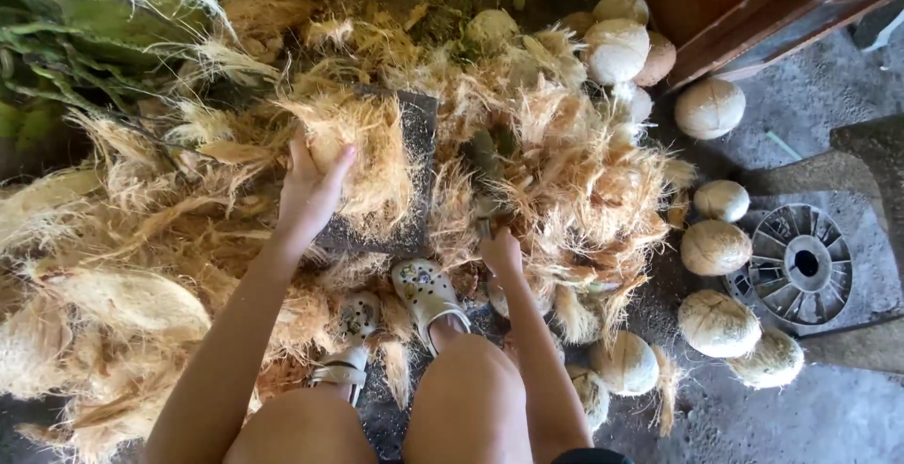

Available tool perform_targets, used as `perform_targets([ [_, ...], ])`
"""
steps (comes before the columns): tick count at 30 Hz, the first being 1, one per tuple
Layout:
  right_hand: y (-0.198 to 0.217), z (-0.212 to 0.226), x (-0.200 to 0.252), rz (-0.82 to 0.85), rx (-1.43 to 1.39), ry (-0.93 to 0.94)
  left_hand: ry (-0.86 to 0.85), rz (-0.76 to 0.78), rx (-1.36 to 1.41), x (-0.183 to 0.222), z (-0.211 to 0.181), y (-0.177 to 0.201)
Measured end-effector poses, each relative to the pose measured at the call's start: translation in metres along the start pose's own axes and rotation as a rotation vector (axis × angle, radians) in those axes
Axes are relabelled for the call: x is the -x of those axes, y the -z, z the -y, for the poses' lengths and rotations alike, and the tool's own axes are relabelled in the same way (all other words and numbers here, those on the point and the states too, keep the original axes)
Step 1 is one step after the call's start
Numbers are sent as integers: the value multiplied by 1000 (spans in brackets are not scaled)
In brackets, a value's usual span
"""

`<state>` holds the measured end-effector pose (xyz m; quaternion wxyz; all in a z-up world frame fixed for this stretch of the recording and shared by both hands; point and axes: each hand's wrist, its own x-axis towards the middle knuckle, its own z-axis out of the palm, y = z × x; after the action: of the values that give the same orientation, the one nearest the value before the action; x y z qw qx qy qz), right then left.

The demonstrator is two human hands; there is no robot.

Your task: Peeling the outer husk off a coconut using a large knife

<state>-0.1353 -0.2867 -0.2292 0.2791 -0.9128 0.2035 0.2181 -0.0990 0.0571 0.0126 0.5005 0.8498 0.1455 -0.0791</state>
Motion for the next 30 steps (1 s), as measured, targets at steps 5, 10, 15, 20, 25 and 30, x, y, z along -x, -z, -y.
perform_targets([
  [5,51,41,49,28,-147,-17,-54,-37,-21,20,-43,9],
  [10,6,16,-11,108,151,35,-82,-49,-265,13,-62,4],
  [15,59,56,27,51,-1,61,-117,-97,-372,-4,-59,1],
  [20,174,145,163,-85,-585,431,-80,-144,-243,1,-67,-2],
  [25,120,159,152,-219,-653,368,-37,-137,-107,0,-53,-8],
  [30,115,175,125,-74,-101,414,-27,-117,-126,-4,-56,-8],
])
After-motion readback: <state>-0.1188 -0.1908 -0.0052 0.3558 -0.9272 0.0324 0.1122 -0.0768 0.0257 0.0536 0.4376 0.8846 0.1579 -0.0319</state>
